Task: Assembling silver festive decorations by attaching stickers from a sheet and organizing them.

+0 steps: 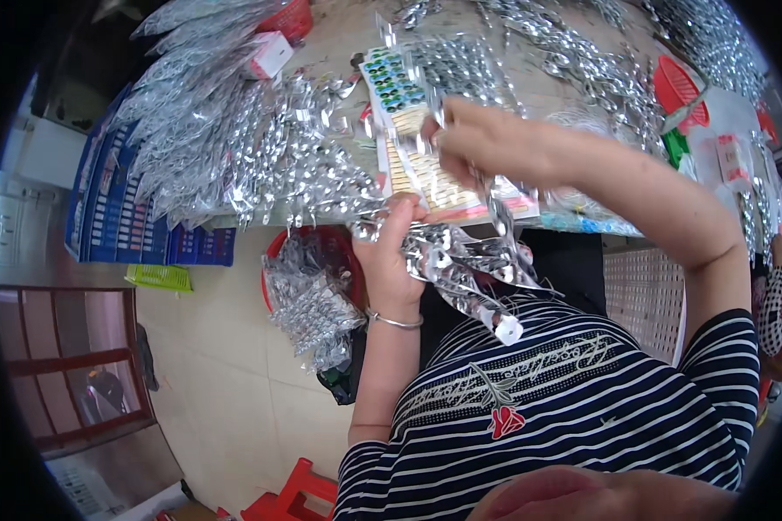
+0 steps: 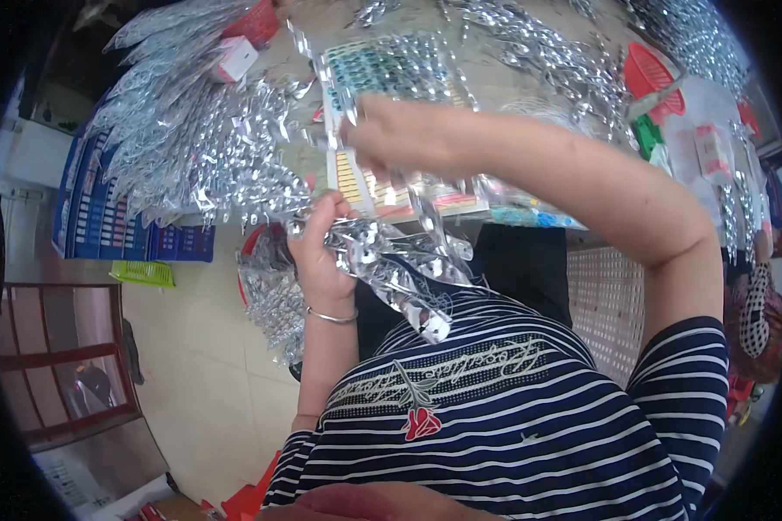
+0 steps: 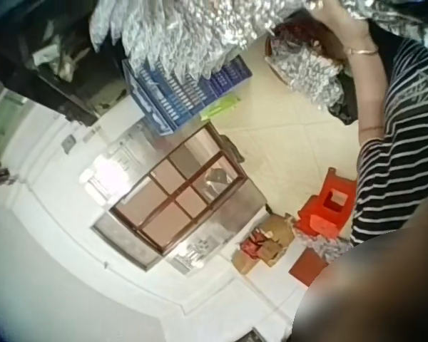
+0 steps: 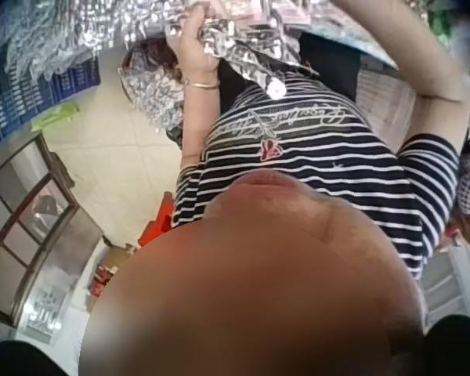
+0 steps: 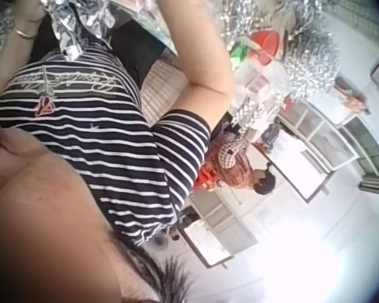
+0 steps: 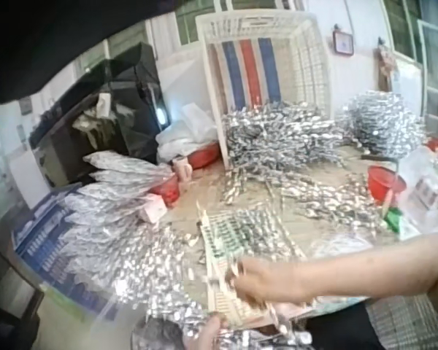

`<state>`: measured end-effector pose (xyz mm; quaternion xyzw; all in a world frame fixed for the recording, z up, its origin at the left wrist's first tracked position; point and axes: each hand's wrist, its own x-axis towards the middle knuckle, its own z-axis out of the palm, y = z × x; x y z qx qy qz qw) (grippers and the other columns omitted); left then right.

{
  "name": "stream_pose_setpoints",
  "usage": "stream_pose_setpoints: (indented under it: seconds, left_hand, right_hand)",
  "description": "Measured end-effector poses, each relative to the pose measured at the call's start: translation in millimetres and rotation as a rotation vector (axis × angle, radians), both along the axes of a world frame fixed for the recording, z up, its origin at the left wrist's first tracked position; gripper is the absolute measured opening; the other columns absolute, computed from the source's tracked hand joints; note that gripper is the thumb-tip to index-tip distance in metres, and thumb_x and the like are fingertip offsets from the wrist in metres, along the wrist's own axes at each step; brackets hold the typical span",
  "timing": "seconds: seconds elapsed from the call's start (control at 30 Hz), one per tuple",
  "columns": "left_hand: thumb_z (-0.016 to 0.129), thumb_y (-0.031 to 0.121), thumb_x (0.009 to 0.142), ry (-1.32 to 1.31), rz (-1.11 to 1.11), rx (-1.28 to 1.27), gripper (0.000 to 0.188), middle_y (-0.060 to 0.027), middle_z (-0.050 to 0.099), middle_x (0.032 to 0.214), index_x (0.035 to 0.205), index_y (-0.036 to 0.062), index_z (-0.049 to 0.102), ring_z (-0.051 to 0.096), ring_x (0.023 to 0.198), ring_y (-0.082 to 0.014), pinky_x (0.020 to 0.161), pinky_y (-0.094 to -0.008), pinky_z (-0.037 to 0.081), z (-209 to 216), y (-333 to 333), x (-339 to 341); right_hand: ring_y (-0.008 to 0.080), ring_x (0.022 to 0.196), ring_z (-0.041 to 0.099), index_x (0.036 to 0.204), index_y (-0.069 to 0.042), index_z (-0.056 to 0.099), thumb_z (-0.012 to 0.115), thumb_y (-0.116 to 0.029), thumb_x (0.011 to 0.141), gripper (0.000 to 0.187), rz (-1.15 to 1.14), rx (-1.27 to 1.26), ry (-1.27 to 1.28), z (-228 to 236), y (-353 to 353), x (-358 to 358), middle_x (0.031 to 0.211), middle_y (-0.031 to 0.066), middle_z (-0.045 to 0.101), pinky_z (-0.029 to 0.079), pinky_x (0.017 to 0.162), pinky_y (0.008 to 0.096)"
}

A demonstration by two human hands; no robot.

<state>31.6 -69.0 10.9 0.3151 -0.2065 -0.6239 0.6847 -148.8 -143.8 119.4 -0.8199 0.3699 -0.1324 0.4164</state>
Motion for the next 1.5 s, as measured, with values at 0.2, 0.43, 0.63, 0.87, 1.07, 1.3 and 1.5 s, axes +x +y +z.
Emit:
stream_pose_setpoints:
  seconds: [0.2,0.43,0.63,0.87,1.07,1.3,1.5]
  left_hand:
    - [0.062,-0.001,0.084,-0.017,-0.178,0.013,0.022,-0.0057,0.062,0.093,0.104,0.0008,0.057,0.062,0.081,-0.0147,0.069,-0.0292,0.054,9.6,6.6,-49.0]
    - [0.062,-0.004,0.083,-0.059,-0.177,-0.013,0.025,-0.0037,0.061,0.095,0.107,0.0031,0.056,0.061,0.085,-0.0125,0.074,-0.027,0.05,7.7,16.2,-63.1]
    - [0.062,-0.003,0.083,-0.052,-0.171,0.013,0.027,-0.0045,0.061,0.098,0.109,0.0026,0.055,0.061,0.087,-0.013,0.076,-0.0276,0.05,5.6,22.6,-67.9]
    - [0.062,-0.001,0.083,-0.133,-0.191,0.048,0.036,-0.006,0.06,0.108,0.118,0.0015,0.052,0.059,0.091,-0.0138,0.083,-0.0297,0.048,8.7,21.2,-68.8]
    - [0.055,0.011,0.089,-0.359,-0.203,-0.072,0.048,-0.014,0.053,0.131,0.134,-0.0011,0.043,0.05,0.118,-0.0189,0.102,-0.0341,0.038,19.0,22.3,-70.4]
    - [0.057,0.019,0.091,-0.495,-0.429,-0.15,0.051,-0.0177,0.055,0.128,0.134,-0.0001,0.038,0.052,0.116,-0.0212,0.101,-0.0349,0.038,18.3,13.5,-47.2]
    - [0.057,0.026,0.092,-0.569,-0.299,-0.092,0.039,-0.0147,0.061,0.117,0.117,-0.0051,0.056,0.057,0.106,-0.0187,0.093,-0.033,0.044,12.1,15.3,-53.3]
  right_hand:
    - [0.0133,0.068,0.054,0.106,0.0,0.045,0.045,-0.025,0.094,0.028,-0.282,0.457,-0.033,-15.5,55.4,-21.9,0.078,0.0079,0.053,0.045,0.063,0.0294]
    - [0.0152,0.067,0.053,0.106,-0.001,0.046,0.051,-0.017,0.096,0.02,-0.299,0.13,-0.197,-49.4,83.1,-36.6,0.081,0.008,0.052,0.044,0.061,0.0318]
    - [0.0352,0.1,0.054,0.119,0.002,0.046,0.044,-0.024,0.095,0.035,-0.298,0.016,-0.349,-77.4,93.1,-33.1,0.103,0.0228,0.056,0.04,0.09,0.0409]
    - [0.0247,0.114,0.049,0.143,0.0,0.02,0.071,-0.043,0.08,0.092,-0.313,0.407,-0.146,-77.1,91.5,-33.1,0.128,0.0207,0.046,0.043,0.094,0.0354]
    - [0.0208,0.1,0.053,0.137,0.004,0.023,0.081,-0.031,0.072,0.094,-0.336,0.498,-0.273,-68.3,95.2,-20.3,0.112,0.0167,0.054,0.045,0.087,0.0326]
    - [0.0125,0.07,0.055,0.124,0.0,0.038,0.075,-0.021,0.069,0.069,-0.237,0.715,-0.504,-65.8,86.2,-20.4,0.09,0.0087,0.058,0.046,0.059,0.0274]
    - [0.0139,0.059,0.054,0.117,0.001,0.047,0.068,-0.01,0.066,0.057,-0.303,0.694,-0.414,-61.7,83.2,-11.5,0.075,0.0074,0.057,0.044,0.051,0.0269]
